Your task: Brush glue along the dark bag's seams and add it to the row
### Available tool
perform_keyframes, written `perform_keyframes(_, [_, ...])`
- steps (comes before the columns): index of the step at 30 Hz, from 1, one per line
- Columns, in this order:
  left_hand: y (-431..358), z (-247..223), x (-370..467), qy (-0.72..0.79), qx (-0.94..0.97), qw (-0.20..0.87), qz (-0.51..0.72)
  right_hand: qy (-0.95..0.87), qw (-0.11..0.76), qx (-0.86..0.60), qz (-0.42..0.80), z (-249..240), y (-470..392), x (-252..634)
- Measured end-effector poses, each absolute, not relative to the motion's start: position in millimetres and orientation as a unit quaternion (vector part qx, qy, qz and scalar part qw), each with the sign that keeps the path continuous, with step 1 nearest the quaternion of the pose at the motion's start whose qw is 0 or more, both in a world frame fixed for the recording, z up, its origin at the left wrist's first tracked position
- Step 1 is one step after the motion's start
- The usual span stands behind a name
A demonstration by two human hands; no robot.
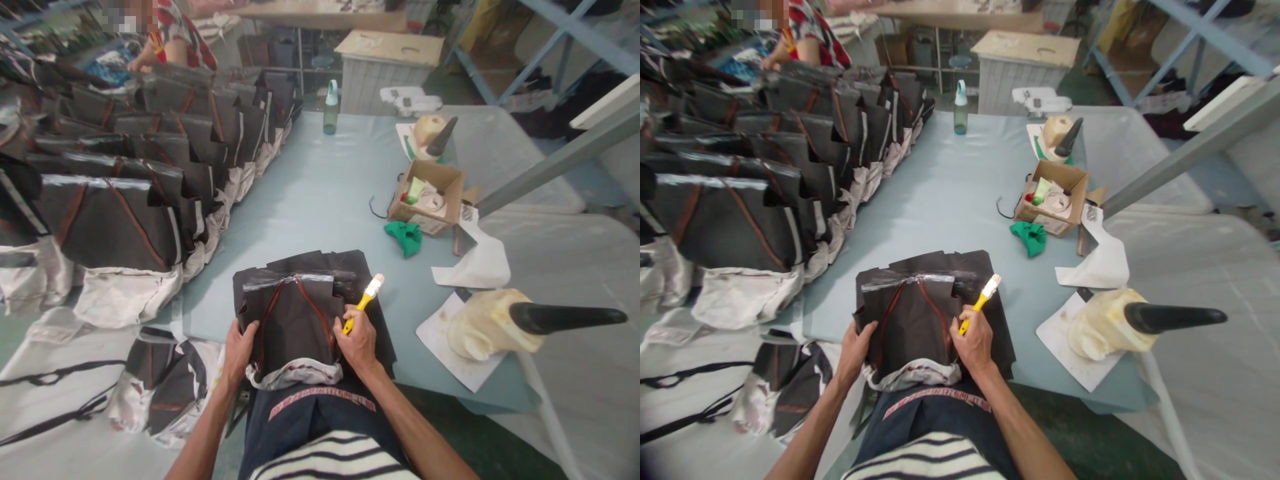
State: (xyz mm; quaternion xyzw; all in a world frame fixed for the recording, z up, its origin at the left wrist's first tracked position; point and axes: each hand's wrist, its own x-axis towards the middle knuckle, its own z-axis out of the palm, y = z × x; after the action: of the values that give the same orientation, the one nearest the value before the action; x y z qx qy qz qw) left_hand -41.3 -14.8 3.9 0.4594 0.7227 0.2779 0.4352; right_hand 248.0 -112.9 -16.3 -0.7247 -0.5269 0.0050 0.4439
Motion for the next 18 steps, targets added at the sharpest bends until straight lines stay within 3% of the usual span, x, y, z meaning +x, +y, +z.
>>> perform_keyframes(11, [-4.0, 6.2, -40.5, 0.732, 0.394, 0.474, 0.291, -0.486, 0.45, -0.748, 0.051, -49.4, -125.9, 296.1])
perform_keyframes(18, [-2.9, 18.3, -30.2, 0.726, 0.39, 0.468, 0.318, -0.466, 0.437, -0.768, 0.045, -43.6, -134.8, 299.7])
